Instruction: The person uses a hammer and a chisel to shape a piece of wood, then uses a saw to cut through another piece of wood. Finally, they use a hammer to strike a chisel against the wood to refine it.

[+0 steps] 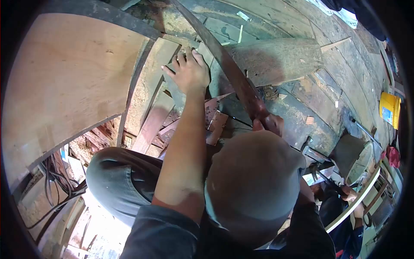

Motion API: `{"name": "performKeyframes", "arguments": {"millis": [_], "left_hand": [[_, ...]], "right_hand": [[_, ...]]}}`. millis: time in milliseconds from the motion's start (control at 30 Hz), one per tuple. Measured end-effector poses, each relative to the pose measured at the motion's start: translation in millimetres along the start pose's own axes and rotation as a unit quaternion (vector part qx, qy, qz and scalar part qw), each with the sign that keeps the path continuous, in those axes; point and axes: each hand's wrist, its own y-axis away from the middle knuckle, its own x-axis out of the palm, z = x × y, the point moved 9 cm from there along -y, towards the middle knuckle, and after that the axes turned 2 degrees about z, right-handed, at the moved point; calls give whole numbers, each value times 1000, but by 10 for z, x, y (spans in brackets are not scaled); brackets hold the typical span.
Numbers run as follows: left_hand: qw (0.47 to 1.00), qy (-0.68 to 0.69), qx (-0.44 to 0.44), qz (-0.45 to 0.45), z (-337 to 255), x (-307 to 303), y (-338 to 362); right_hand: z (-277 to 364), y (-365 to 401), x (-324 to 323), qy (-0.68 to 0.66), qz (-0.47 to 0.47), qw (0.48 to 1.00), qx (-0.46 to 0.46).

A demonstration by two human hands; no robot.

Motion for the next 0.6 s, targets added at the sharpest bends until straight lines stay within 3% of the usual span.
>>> {"name": "performKeyframes", "arguments": {"millis": [67, 133, 167, 267, 367, 400, 433, 500, 600], "left_hand": [[1000, 8, -8, -4, -15, -36, 1], [1000, 5, -13, -14, 2, -57, -17], [1000, -1, -12, -2, 26, -7, -30], [996, 21, 4, -90, 45, -16, -12], [996, -11, 3, -83, 46, -11, -29], [993, -23, -1, -114, 46, -38, -26], [992, -15, 6, -125, 13, -77, -40], [994, 4, 6, -108, -3, -101, -6], [995, 31, 7, -100, -8, -89, -14]], "right_hand": [[9, -87, -7, -25, 32, 999, 36], [131, -168, -39, -18, 71, 994, -75], [133, -189, -57, -23, 70, 995, -62], [18, -80, 19, -43, 107, 992, 53], [327, -67, 147, -36, 124, 989, 69], [463, -111, 174, 65, 134, 989, -8], [501, -135, 212, 34, 153, 984, 81], [776, -242, 232, 45, 158, 982, 93], [1028, -328, 197, 93, 99, 991, -11]]}}
